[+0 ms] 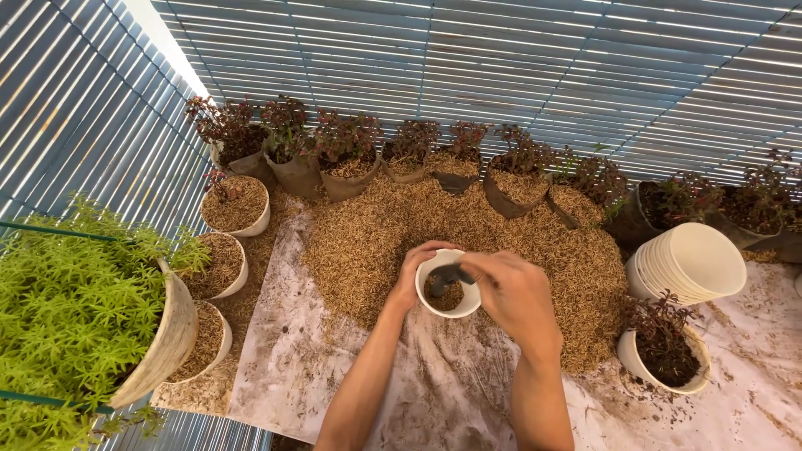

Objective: Using a hand trowel to fill small plastic pots with rice husks or potting soil from a large pile on a table.

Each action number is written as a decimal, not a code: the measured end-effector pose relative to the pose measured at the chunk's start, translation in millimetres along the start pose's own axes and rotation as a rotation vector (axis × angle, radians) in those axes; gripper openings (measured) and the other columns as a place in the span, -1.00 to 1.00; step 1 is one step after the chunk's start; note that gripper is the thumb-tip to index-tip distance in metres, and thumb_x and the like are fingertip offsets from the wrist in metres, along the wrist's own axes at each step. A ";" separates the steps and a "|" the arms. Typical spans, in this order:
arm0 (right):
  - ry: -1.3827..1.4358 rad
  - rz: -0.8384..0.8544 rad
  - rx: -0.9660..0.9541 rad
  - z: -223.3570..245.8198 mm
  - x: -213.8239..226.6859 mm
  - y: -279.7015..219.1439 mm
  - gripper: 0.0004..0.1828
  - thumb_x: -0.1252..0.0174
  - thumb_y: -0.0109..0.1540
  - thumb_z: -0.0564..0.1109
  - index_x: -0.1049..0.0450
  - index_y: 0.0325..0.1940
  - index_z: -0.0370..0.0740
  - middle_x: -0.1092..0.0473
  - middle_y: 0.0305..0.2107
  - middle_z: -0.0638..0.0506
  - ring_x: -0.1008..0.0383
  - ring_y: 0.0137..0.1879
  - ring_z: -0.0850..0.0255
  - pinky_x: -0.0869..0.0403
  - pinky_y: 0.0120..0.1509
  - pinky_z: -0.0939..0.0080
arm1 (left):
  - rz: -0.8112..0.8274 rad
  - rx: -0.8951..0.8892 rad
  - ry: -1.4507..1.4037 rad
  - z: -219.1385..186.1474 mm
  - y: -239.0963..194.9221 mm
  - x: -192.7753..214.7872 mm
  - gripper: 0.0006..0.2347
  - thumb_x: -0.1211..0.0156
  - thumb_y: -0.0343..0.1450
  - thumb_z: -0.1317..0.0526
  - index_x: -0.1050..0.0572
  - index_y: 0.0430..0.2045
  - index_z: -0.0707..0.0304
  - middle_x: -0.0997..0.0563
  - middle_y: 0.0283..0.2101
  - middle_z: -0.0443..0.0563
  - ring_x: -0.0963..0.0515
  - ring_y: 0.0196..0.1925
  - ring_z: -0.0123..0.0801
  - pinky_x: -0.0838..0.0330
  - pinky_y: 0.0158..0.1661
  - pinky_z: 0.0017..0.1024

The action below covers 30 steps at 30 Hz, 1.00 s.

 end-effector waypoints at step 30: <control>-0.095 -0.171 0.039 0.9 26.8 -1.7 -0.87 -0.18 0.31 -0.13 -0.65 -0.20 0.03 -0.58 -0.51 0.08 -0.62 -0.30 0.15 -0.53 -0.34 0.27 | 0.003 0.000 -0.025 10.0 3.8 8.4 -0.62 0.01 0.32 0.18 -0.60 -0.09 0.45 -0.61 -0.03 0.45 -0.56 0.13 0.15 -0.33 0.22 -0.03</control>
Point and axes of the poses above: each hand's wrist, its own y-axis towards the middle knuckle, its own x-axis out of the back of the hand, z = x × y, the point moved 7 cm from there along y, towards the middle knuckle
